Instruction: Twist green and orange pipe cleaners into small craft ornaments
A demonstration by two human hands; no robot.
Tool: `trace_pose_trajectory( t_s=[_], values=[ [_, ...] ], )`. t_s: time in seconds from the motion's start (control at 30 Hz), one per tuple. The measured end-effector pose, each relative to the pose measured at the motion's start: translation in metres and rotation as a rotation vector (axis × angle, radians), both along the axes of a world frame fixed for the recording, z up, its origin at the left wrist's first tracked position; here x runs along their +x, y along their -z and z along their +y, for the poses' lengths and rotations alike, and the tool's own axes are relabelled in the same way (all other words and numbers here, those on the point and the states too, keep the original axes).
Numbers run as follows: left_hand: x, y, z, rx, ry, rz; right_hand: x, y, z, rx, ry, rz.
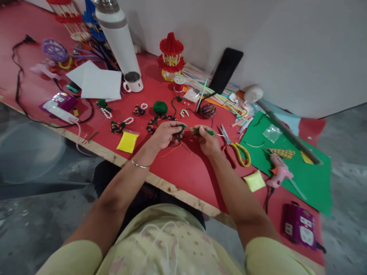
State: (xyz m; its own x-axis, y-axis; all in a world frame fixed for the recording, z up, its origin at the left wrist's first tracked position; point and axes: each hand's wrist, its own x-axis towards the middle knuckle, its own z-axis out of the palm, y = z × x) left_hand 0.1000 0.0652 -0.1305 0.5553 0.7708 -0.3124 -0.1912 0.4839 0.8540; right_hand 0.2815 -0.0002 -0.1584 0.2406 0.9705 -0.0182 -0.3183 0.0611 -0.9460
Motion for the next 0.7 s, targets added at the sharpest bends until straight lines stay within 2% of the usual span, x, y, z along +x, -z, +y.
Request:
trace_pose_trajectory(
  t_s=[0.17,0.3,0.43,0.6,0.7],
  values=[
    [0.003,0.003,-0.003,0.082,-0.061,0.046,0.002,0.000,0.001,-0.013,0.003,0.058],
    [0.005,0.006,-0.004,0.251,-0.165,0.107,-0.003,-0.003,0.003,-0.051,-0.028,0.030],
    [0.005,0.007,-0.004,0.379,-0.242,0.165,-0.004,-0.003,0.004,-0.057,0.073,0.068],
    [0.007,0.010,0.000,0.202,-0.237,0.063,0.004,0.001,0.007,-0.020,0.022,0.094],
    [0.008,0.011,0.000,0.129,-0.223,0.054,0.004,0.000,0.010,0.003,0.092,0.087]
  ],
)
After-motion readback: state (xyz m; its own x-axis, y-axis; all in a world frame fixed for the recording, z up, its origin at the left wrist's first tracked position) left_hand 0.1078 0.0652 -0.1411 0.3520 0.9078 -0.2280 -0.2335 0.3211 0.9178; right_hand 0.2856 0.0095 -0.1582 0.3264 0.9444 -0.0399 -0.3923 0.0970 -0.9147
